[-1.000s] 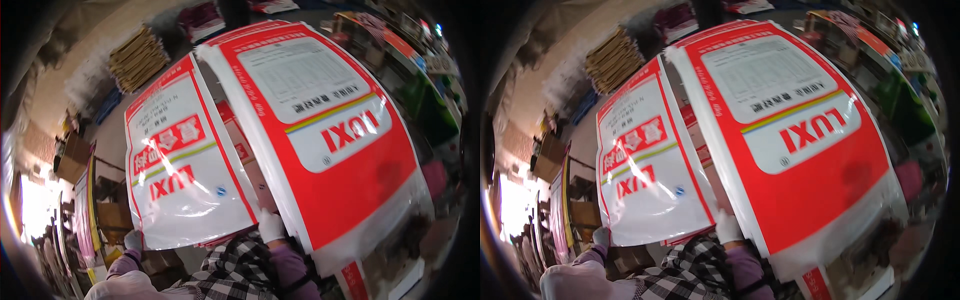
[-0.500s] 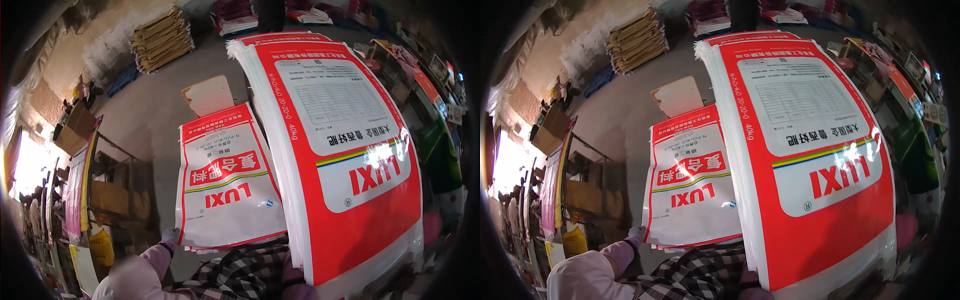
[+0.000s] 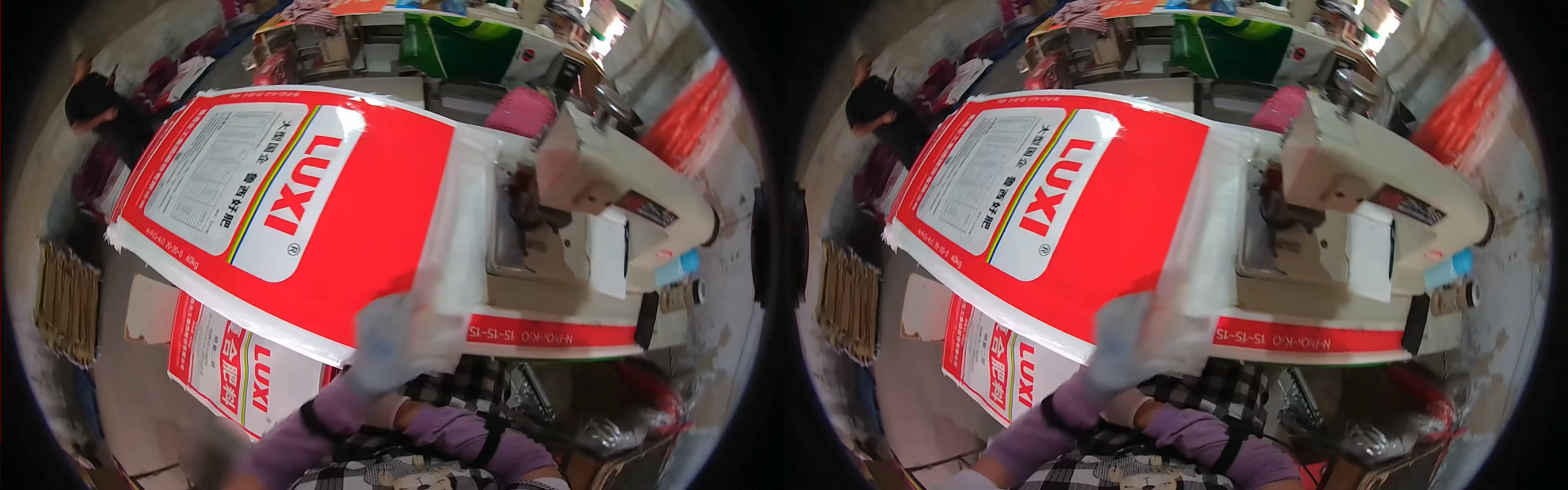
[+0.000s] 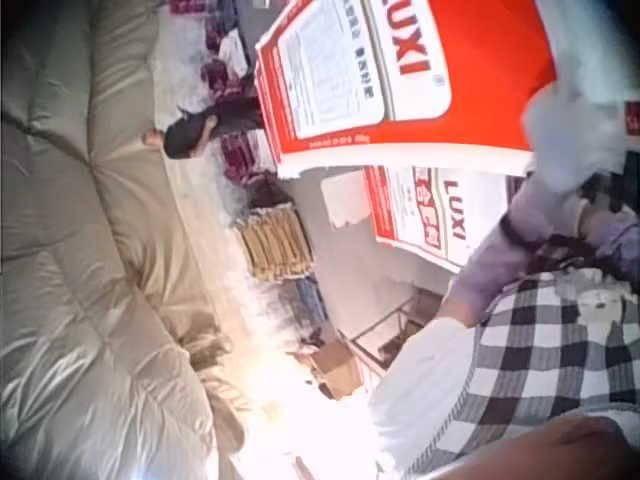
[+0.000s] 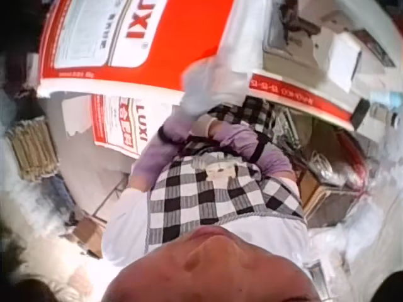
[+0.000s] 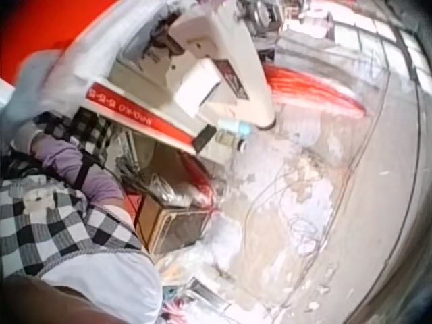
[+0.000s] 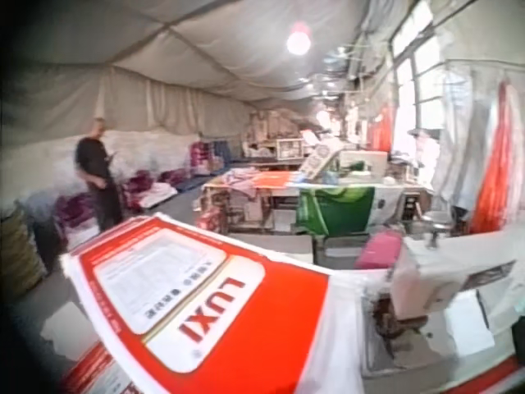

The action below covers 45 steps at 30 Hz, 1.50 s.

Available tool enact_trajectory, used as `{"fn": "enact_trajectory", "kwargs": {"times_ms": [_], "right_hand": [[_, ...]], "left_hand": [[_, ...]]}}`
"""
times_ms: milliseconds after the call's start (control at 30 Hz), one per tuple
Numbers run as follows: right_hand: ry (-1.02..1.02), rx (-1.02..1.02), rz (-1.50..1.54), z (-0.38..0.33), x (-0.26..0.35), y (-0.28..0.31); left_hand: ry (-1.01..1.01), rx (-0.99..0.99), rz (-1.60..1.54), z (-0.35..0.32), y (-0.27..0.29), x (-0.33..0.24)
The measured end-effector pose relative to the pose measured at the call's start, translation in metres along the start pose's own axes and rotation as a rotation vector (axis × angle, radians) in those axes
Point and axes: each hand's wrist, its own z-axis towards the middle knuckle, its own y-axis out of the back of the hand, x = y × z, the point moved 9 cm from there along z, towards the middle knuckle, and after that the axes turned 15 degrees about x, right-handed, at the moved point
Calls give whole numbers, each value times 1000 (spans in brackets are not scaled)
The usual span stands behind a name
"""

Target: Sewing the edges of large plastic fertilizer bags using an industrial sewing machine.

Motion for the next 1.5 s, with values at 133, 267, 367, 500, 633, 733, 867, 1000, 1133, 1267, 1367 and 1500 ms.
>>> {"fn": "enact_trajectory", "kwargs": {"times_ms": [133, 267, 367, 500, 633, 733, 867, 1000, 1133, 1267, 1367, 1500], "right_hand": [[-236, 327, -53, -38, -2, 109], [-485, -376, 263, -73, -33, 248], [-411, -466, 168, -49, -53, 254], [-308, -244, 182, 0, -42, 222], [-460, -588, -26, -38, -40, 226], [-519, -504, -192, -52, -45, 225], [-286, -460, -152, -8, 24, 242], [-258, -586, 662, 21, -15, 192], [-79, -555, 688, 33, -18, 168], [37, -232, 366, 22, 3, 161], [63, -233, 312, 7, 17, 161], [189, -243, -16, 8, 40, 166]], "left_hand": [[209, 664, 220, 51, -81, 60], [463, 334, -966, 41, -54, 97], [413, 278, -954, 41, -48, 67], [281, 269, -565, 46, -23, 58], [447, -151, -996, 30, 27, 88], [339, -125, -1100, 28, 35, 72], [197, 180, -866, 25, 26, 48], [436, -43, -1427, 20, -8, 68], [234, 165, -301, 5, -4, 82], [490, 722, 96, 1, 9, 84], [527, 488, -232, -3, 22, 82], [515, 186, -419, -24, 31, 78]]}}
